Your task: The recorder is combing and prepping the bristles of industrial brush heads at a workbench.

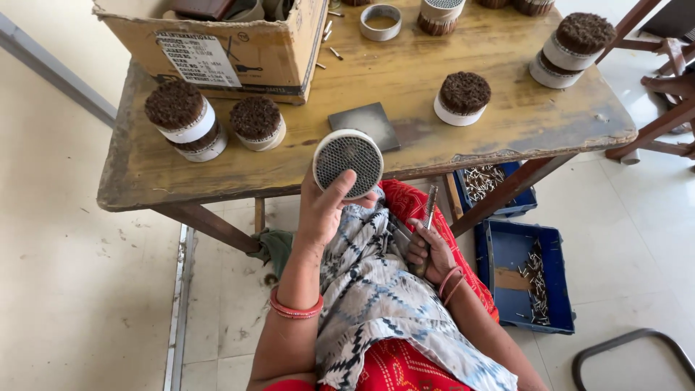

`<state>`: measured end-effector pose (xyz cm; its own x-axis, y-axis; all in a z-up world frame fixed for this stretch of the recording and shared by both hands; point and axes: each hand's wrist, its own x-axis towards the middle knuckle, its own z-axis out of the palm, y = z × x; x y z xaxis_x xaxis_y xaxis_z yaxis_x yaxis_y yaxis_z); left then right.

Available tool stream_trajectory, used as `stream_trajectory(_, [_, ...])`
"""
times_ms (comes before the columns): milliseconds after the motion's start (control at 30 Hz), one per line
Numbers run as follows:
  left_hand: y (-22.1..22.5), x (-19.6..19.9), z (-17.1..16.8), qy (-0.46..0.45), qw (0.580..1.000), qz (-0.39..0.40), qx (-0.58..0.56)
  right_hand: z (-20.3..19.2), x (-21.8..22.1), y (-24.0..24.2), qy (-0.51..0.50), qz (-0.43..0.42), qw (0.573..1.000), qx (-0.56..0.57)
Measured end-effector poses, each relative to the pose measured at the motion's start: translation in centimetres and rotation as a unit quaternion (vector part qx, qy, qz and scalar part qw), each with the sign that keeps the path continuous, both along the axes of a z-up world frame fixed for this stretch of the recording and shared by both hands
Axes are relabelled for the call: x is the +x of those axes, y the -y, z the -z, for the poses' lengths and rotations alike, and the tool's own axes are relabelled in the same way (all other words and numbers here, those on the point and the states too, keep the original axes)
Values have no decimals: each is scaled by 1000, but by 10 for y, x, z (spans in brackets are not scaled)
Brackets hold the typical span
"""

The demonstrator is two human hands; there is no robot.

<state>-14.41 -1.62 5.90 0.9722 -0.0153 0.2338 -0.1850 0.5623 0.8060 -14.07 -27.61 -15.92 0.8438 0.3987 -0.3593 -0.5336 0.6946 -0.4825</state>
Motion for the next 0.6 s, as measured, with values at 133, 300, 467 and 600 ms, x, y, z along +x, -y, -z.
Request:
stream_trajectory(133, [1,-15,-12,-3,999,-3,35,1,-1,-2,-2,-5,1000,-7])
stream_trajectory(300, [7,-20,-11,37,998,21,44,0,1,-1,-7,4,1000,-13])
stream_trajectory(467, [12,-26,-13,36,998,5,46,-4,0,-2,-2,7,1000,-13])
stream_trajectory(600, [12,-29,-11,44,999,23,21,-12,-4,-4,9,6,999,-32])
